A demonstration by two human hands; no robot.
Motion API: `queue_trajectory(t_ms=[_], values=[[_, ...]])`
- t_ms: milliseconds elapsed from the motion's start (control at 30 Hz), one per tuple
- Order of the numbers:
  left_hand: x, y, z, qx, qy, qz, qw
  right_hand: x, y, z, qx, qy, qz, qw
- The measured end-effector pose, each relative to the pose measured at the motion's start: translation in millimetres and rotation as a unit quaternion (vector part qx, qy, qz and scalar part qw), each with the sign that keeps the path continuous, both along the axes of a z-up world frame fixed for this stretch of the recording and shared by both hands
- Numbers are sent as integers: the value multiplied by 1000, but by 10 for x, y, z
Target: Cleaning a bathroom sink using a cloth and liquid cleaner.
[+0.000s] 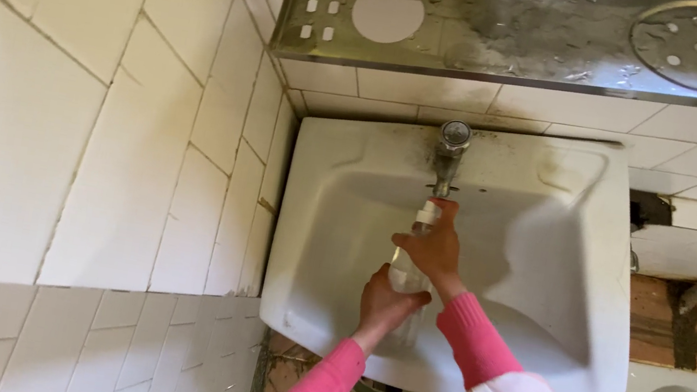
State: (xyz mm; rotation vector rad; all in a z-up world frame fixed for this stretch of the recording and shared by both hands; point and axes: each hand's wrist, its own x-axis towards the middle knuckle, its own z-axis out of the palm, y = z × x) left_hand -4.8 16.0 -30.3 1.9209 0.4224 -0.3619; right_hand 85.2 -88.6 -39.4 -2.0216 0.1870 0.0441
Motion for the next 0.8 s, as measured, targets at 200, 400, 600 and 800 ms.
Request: queue_trajectory(t_ms=[200,400,600,800], values=[[19,190,124,-55,16,25,998,83,189,-61,-37,17,33,999],[62,171,41,-12,20,-34,999,27,139,113,8,66,-35,997],[128,-27,240,51,16,-91,994,3,-238,104,50,53,-58,996],[182,-295,221,18,-47,-122,991,-33,-578,250,-8,14,-98,995]])
